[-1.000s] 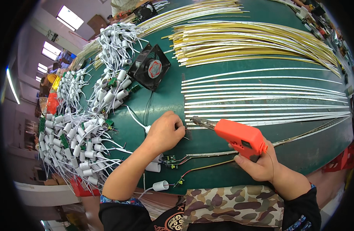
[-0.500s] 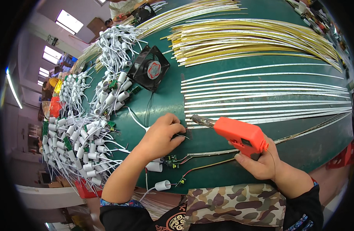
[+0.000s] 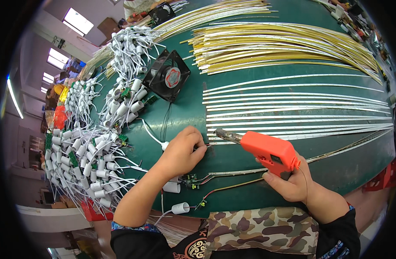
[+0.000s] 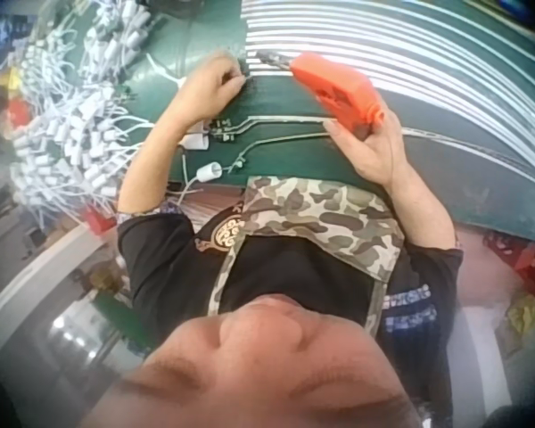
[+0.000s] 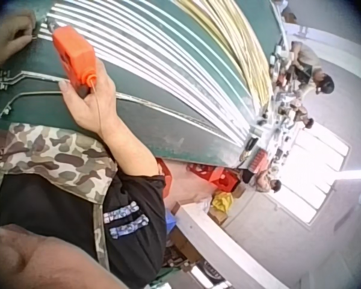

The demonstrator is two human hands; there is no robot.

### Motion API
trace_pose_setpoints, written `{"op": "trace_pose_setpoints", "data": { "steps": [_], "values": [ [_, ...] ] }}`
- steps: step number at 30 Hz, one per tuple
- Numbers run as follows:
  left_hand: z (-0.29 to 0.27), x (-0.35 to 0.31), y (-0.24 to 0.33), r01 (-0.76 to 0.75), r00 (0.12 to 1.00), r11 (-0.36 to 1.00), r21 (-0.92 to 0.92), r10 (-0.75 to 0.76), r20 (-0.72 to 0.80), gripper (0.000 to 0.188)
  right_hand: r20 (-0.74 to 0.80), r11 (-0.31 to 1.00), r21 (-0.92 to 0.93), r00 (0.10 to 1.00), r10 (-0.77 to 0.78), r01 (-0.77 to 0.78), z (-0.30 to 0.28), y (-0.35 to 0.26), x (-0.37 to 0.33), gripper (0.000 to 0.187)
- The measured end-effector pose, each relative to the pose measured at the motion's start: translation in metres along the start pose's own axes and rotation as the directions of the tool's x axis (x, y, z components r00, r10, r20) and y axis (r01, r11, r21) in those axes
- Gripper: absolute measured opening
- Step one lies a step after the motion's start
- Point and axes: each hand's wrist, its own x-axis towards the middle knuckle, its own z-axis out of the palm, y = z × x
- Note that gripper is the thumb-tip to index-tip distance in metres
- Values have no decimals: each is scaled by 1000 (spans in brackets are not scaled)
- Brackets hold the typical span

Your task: The person solders wires to LED strips and circuit boards using a soldering iron, then assembles the lighting components. A cooling fan is used to dissipate heat during the process.

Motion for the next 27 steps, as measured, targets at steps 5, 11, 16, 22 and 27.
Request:
{"op": "trace_pose_setpoints", "data": {
  "steps": [5,11,16,22,27],
  "values": [
    [5,7,3,208,978,978,18,-207,-29,12,39,997,-72,999,2,1,-1,-2,2,54],
    [-3,13,4,129,991,991,37,-130,35,13,46,997,-67,998,33,-30,0,-3,1,56],
    [-7,18,10,143,986,979,144,-154,64,13,38,998,-52,999,36,-34,1,-1,1,55],
    [-7,24,13,181,974,969,166,-200,105,13,46,998,-53,998,34,-32,3,0,2,53],
    [-6,25,11,206,969,967,152,-223,107,13,112,992,-120,993,43,-30,2,-5,4,50]
  ]
}}
